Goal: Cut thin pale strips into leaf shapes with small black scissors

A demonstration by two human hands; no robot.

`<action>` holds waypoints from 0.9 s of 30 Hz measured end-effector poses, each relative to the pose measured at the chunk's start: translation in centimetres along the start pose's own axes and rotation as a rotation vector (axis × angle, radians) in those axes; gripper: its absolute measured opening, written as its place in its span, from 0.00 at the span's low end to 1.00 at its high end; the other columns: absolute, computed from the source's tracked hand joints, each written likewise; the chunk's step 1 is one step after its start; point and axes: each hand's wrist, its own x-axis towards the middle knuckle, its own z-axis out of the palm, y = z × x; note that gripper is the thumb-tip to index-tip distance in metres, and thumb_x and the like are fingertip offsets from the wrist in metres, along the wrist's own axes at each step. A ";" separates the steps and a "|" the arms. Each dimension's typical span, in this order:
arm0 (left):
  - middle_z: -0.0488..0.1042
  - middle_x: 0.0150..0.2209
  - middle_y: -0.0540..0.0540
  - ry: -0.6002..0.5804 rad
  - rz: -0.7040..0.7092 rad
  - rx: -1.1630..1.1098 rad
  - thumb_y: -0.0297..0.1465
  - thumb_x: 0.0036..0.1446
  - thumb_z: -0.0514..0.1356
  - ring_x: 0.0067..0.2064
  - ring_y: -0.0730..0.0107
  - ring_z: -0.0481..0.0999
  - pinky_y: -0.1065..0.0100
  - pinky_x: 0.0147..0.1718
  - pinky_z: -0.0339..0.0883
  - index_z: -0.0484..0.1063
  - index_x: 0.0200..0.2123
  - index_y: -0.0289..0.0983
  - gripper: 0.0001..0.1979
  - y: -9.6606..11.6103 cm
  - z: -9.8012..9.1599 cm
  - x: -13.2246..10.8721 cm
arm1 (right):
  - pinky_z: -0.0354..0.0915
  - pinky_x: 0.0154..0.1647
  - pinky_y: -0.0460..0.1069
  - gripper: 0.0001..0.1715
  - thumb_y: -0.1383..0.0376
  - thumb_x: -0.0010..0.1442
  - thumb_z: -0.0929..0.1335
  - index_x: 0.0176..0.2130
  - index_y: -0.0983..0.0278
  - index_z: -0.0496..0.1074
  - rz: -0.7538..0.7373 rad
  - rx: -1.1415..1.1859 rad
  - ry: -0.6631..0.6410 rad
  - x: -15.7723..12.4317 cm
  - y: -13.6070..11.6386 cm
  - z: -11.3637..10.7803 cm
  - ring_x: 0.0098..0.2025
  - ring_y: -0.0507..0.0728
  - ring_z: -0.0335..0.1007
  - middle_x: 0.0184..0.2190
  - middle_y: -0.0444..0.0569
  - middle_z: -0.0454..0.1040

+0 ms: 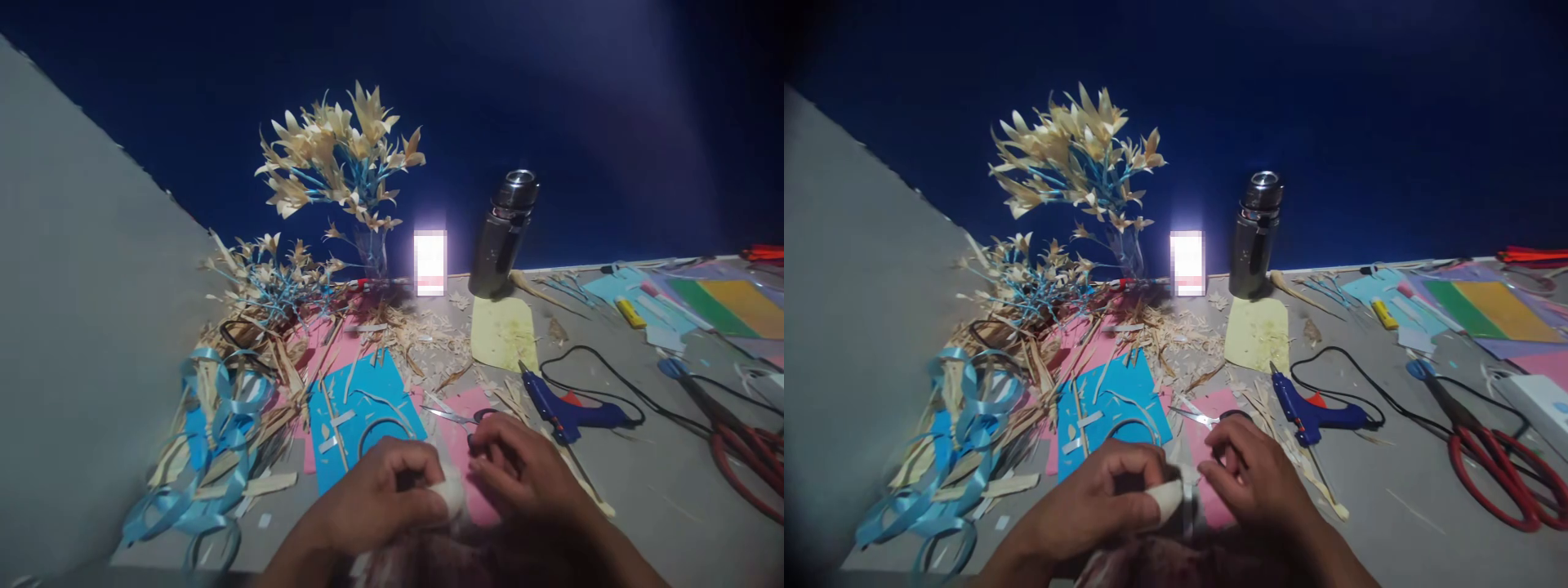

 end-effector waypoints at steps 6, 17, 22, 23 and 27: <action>0.64 0.22 0.52 0.203 -0.008 -0.044 0.50 0.47 0.71 0.25 0.75 0.59 0.72 0.23 0.50 0.71 0.24 0.35 0.24 0.9 -3.0 -3.2 | 0.63 0.38 0.54 0.06 0.68 0.67 0.64 0.40 0.62 0.71 -0.044 -0.705 -0.028 1.4 0.6 0.1 0.39 0.62 0.72 0.40 0.53 0.72; 0.69 0.21 0.52 0.541 0.121 -0.388 0.40 0.43 0.76 0.24 0.78 0.63 0.76 0.24 0.56 0.75 0.27 0.34 0.19 0.3 -3.0 -0.8 | 0.55 0.31 0.50 0.07 0.64 0.64 0.70 0.43 0.62 0.71 0.038 -0.908 -0.052 1.3 0.5 -0.7 0.41 0.64 0.76 0.41 0.52 0.75; 0.75 0.27 0.50 0.523 0.125 -0.458 0.35 0.42 0.77 0.28 0.77 0.69 0.77 0.29 0.62 0.79 0.32 0.34 0.17 0.9 -1.9 -0.6 | 0.53 0.31 0.50 0.05 0.65 0.65 0.67 0.39 0.65 0.73 0.109 -0.897 -0.077 1.2 -0.6 -1.2 0.38 0.63 0.76 0.39 0.54 0.76; 0.76 0.27 0.50 0.516 0.124 -0.472 0.35 0.42 0.78 0.28 0.77 0.69 0.77 0.29 0.63 0.79 0.32 0.34 0.16 1.1 -1.7 -0.5 | 0.53 0.31 0.50 0.06 0.66 0.65 0.67 0.37 0.65 0.73 0.132 -0.835 -0.071 1.1 -0.8 -1.5 0.37 0.62 0.75 0.37 0.54 0.77; 0.77 0.28 0.49 0.470 0.141 -0.477 0.33 0.43 0.77 0.29 0.77 0.73 0.76 0.31 0.66 0.79 0.31 0.34 0.15 1.2 -1.1 0.0 | 0.55 0.28 0.48 0.08 0.62 0.64 0.66 0.38 0.64 0.72 0.246 -0.104 -0.092 0.6 -0.8 -2.5 0.27 0.54 0.68 0.28 0.46 0.73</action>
